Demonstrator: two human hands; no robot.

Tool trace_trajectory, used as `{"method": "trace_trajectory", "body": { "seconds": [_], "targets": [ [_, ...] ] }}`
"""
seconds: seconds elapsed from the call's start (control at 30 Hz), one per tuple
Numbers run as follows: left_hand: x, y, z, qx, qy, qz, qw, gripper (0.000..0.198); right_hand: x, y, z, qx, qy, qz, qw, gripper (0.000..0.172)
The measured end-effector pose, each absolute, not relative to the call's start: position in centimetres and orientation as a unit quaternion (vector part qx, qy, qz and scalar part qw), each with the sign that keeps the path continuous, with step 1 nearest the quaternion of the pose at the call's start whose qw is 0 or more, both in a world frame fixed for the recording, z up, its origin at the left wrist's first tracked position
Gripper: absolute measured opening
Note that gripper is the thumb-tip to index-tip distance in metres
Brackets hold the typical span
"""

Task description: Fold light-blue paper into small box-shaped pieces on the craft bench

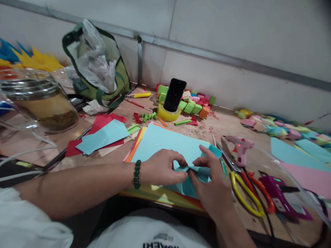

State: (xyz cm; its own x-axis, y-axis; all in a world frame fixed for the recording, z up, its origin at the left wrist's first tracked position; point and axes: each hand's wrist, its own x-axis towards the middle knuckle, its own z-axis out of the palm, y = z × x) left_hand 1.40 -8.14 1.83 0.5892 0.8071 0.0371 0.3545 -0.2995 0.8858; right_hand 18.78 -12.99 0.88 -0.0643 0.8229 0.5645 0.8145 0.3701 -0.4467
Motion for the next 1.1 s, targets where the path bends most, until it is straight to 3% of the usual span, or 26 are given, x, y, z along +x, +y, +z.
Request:
{"method": "trace_trajectory", "body": {
  "seconds": [0.27,0.57,0.7,1.0,1.1],
  "targets": [
    [1.3,-8.1,1.7,0.812,0.421,0.218,0.34,0.022,18.1,-12.6,0.2,-0.548,-0.765,0.047,0.334,0.07],
    [1.2,-7.9,1.3,0.833,0.411,0.203,0.31,0.018,17.8,-12.9,0.6,-0.555,-0.766,0.12,0.3,0.079],
    [1.4,-8.0,1.5,0.835,0.401,0.209,0.315,0.018,17.7,-13.4,1.7,-0.528,-0.781,0.121,0.311,0.075],
    [2.0,-8.0,-0.6,0.815,0.43,0.245,0.302,0.017,18.2,-12.1,0.9,-0.395,-0.837,-0.026,0.377,0.069],
    [1.8,-7.7,-0.5,0.82,0.392,0.273,0.315,0.015,18.2,-12.6,1.0,-0.396,-0.816,-0.039,0.42,0.059]
  ]
}}
